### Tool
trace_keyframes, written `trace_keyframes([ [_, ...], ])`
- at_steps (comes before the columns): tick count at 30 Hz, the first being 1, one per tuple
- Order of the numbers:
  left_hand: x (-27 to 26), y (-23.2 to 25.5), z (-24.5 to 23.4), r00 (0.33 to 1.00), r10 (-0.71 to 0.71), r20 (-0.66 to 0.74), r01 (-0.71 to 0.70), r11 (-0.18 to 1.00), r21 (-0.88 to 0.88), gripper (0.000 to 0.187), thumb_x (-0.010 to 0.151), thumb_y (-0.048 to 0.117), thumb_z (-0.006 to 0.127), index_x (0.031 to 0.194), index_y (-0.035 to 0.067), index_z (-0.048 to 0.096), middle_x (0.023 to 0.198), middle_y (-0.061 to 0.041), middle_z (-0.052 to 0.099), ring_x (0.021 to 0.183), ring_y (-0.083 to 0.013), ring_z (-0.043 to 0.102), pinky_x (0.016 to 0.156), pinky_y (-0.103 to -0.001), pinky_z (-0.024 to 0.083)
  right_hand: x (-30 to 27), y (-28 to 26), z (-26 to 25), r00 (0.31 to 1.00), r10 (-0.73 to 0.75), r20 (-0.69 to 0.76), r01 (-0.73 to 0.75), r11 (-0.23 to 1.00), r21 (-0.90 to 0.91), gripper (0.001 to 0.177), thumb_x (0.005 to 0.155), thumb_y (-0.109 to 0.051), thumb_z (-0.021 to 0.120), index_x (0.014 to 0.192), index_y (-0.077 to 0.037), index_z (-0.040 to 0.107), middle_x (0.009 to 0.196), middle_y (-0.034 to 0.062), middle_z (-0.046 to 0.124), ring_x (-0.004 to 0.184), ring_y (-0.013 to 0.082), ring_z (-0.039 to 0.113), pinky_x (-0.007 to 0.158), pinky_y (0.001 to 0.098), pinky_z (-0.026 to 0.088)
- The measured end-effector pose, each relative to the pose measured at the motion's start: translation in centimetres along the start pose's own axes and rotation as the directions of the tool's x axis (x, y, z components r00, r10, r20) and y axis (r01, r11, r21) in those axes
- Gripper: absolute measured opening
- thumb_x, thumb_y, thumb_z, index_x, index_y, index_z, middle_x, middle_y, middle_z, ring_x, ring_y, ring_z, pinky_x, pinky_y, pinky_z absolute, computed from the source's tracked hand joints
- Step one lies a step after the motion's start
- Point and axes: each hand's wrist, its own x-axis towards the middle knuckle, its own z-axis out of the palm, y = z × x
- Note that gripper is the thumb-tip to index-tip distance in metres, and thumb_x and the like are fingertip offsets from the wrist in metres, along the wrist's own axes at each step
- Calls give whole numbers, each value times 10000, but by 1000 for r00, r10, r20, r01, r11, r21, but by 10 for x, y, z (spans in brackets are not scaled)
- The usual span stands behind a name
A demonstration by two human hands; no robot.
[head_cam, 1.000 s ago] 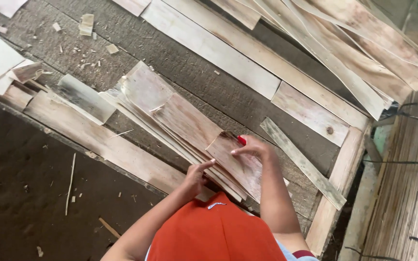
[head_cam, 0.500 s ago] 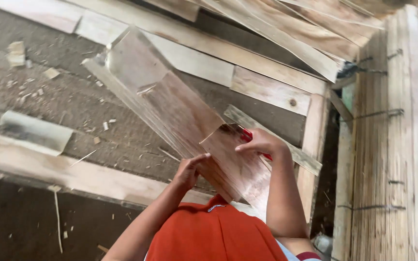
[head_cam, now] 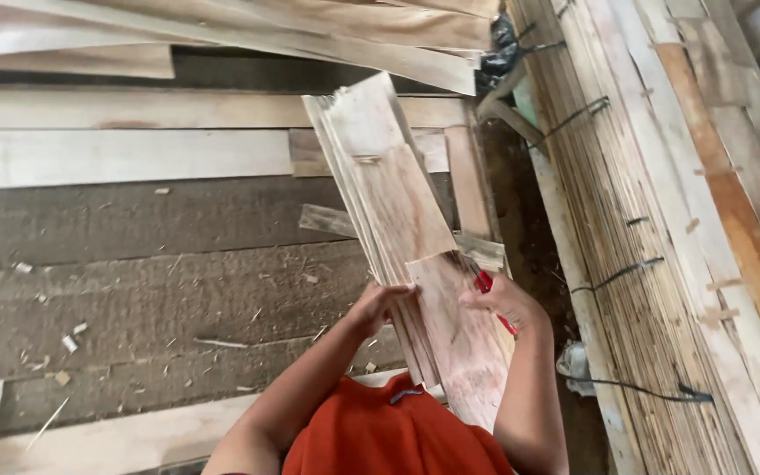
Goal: The person uses a red utility knife to cut and trim thin wooden planks on a workbench. They repeatedly position the planks, score them with the knife, and break off sections, then stack the cut pieces.
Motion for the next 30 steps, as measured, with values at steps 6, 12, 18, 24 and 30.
trace_keyframes([
  [6, 68, -42, 18, 999, 17, 34, -24, 976, 216, 431, 633, 172, 913, 1012, 78, 732, 809, -102, 661, 675, -182, 576, 538, -305, 402, -17, 35, -42, 981, 68, -180, -70, 998, -6, 282, 641, -30, 907, 777, -27, 660, 641, 22, 524, 554, 149, 512, 521, 250, 422],
  [12, 112, -55, 28, 993, -112, -21, 102, 787, 609, 923, 733, 434, 958, 1376, -38, 494, 1220, -323, 546, 1103, -444, 613, 900, -508, 494, 61, 133, -54, 908, 245, -340, -398, 754, -522, 496, 586, -393, 868, 1043, -266, 725, 1000, 9, 770, 974, 260, 757, 793, 409, 595],
  [18, 29, 60, 72, 981, -156, -118, 153, 229, 961, 626, 908, 594, 562, 1228, 71, 691, 1128, -202, 722, 1111, -422, 689, 893, -539, 556, 106, 82, 26, 892, -7, -453, -267, 800, -537, 330, 810, -438, 744, 1111, -348, 644, 1084, -61, 636, 1048, 262, 711, 899, 487, 545],
  [24, 48, 99, 34, 905, 368, 215, -87, -335, 938, 673, 821, 87, 664, 1473, 119, 501, 1582, -88, 375, 1445, -419, 293, 1125, -602, 363, 123, 46, 97, 946, -172, -275, -92, 671, -735, 589, 887, -115, 713, 1386, -258, 436, 1199, 111, 537, 906, 397, 740, 784, 534, 625],
  [30, 86, 94, 13, 890, 293, 349, -164, -507, 846, 728, 855, 226, 697, 1530, 148, 435, 1424, -56, 489, 1440, -383, 294, 1177, -744, 125, 119, 38, 110, 932, -243, -268, -95, 550, -830, 619, 874, -134, 787, 1367, -164, 416, 1149, 150, 563, 801, 334, 752, 657, 445, 637],
])
